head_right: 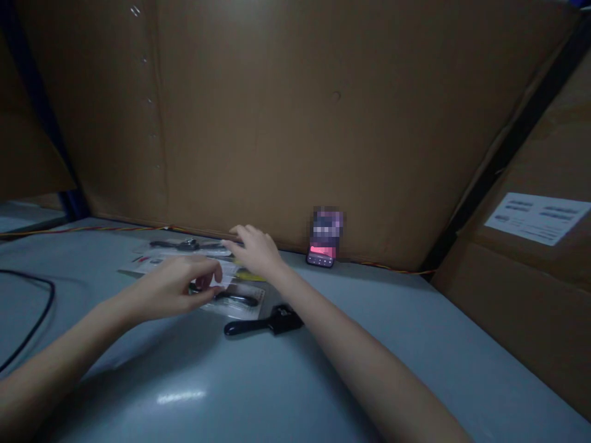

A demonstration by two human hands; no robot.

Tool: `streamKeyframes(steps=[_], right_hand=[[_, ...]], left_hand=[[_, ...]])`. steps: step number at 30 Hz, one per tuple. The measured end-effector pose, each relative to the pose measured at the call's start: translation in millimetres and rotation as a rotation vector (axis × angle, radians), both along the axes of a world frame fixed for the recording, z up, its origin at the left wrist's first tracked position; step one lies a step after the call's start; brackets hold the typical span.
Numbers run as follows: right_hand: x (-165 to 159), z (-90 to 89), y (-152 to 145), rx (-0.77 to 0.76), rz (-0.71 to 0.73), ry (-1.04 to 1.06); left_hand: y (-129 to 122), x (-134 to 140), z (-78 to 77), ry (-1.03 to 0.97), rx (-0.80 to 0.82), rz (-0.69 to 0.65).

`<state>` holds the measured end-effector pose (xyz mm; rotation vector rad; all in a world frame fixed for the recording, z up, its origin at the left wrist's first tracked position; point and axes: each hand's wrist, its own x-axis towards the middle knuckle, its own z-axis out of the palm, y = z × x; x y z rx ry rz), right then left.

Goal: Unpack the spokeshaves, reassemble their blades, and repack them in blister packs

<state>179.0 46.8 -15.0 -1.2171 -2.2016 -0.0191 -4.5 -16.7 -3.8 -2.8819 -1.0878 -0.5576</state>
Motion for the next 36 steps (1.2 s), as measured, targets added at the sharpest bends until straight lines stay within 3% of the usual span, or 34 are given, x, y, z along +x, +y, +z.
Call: streamKeyframes(steps=[3, 7, 11, 15, 20, 23, 27, 29, 31, 34, 36], right_hand=[[45, -5.5, -23, -0.033, -0.025, 0.006], [89, -17.6, -66, -0.239, 0.074, -0.234], [99, -29.9, -94, -0.204, 0.165, -0.35], [95, -39.4, -98, -0.181, 0.165, -0.289], [93, -44.0, -102, -0.179, 0.139, -0.223], [91, -40.6, -108, -0.113, 0.121, -0.238], [89, -30.1, -116, -0.112, 0.118, 0.064], [86, -25.8, -119, -0.173, 0.08, 0.354], [81, -24.6, -120, -0.284, 0.033, 0.629], [72, -29.7, -121, -0.468, 0.014, 0.888], [69, -36.0, -121, -0.511, 0.031, 0.939]], left_hand=[[-6, 13, -9.2, 0.019, 0.03, -0.061], [-17, 36, -27.6, 0.067, 0.067, -0.132], [-22, 49, -41.2, 0.174, 0.099, -0.113], [-26, 52, -41.0, 0.22, 0.067, -0.069], [-27, 51, -29.2, 0.12, -0.23, -0.045], [-16, 45, -16.1, 0.06, -0.57, -0.125], [10, 30, -1.4, -0.288, -1.181, -0.468], [15, 30, 1.2, -0.56, -1.222, -0.594], [8, 41, 0.7, -0.636, -1.141, -0.503], [-14, 73, -5.4, -0.524, -1.089, -0.204], [-25, 95, -12.7, -0.545, -1.134, -0.191]])
